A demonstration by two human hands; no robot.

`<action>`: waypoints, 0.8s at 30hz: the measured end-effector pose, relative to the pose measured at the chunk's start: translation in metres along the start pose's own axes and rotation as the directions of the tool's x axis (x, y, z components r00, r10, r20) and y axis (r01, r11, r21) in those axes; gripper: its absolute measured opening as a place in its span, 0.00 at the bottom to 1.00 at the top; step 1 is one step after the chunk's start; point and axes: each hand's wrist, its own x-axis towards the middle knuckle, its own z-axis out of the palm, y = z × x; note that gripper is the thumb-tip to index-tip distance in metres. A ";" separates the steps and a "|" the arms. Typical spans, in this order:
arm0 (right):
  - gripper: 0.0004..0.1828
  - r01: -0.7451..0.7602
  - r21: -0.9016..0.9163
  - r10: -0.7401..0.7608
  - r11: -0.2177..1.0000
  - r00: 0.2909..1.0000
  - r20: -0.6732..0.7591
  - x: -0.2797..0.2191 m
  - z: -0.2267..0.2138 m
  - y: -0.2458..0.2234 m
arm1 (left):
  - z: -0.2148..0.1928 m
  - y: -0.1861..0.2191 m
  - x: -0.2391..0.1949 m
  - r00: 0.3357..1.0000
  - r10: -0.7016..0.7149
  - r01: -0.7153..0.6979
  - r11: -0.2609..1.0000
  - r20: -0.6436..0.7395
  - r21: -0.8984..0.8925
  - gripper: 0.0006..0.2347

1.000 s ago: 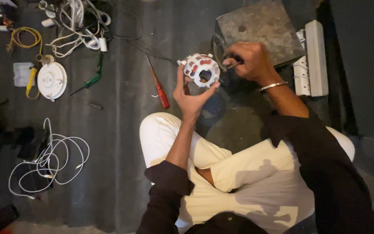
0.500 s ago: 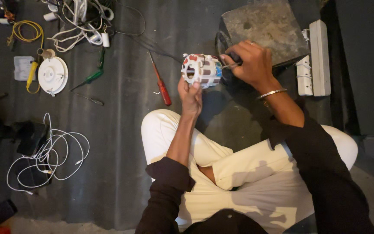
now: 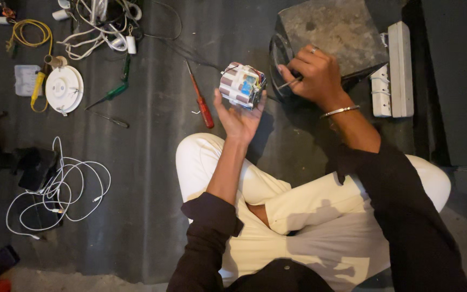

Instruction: The person sits on the floor and handles a black circular device cover, repeatedly pressing and rotating it. They then use a screwdriver to work on a small white electronic component with visible circuitry, manipulating it with both hands.

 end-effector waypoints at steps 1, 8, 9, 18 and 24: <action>0.14 0.014 0.006 -0.014 1.000 1.000 -0.012 0.000 0.000 0.000 | 0.001 0.001 -0.001 1.000 -0.013 0.013 1.000 -0.025 -0.004 0.33; 0.12 0.099 0.000 -0.099 0.995 0.995 0.009 0.003 -0.004 0.004 | 0.004 0.000 -0.004 0.988 -0.114 0.108 0.992 -0.100 -0.062 0.29; 0.13 0.114 -0.006 -0.114 0.993 0.993 0.020 0.002 -0.004 0.007 | 0.003 0.001 -0.004 0.989 -0.129 0.125 0.990 -0.070 -0.058 0.28; 0.16 0.176 -0.108 -0.172 0.978 0.984 0.048 0.007 0.013 0.050 | -0.015 0.000 0.000 0.960 -0.279 0.274 0.933 0.010 -0.233 0.36; 0.15 0.147 -0.202 -0.150 0.968 0.989 0.001 0.013 0.034 0.066 | -0.024 0.000 -0.002 0.950 -0.309 0.307 0.910 0.037 -0.279 0.36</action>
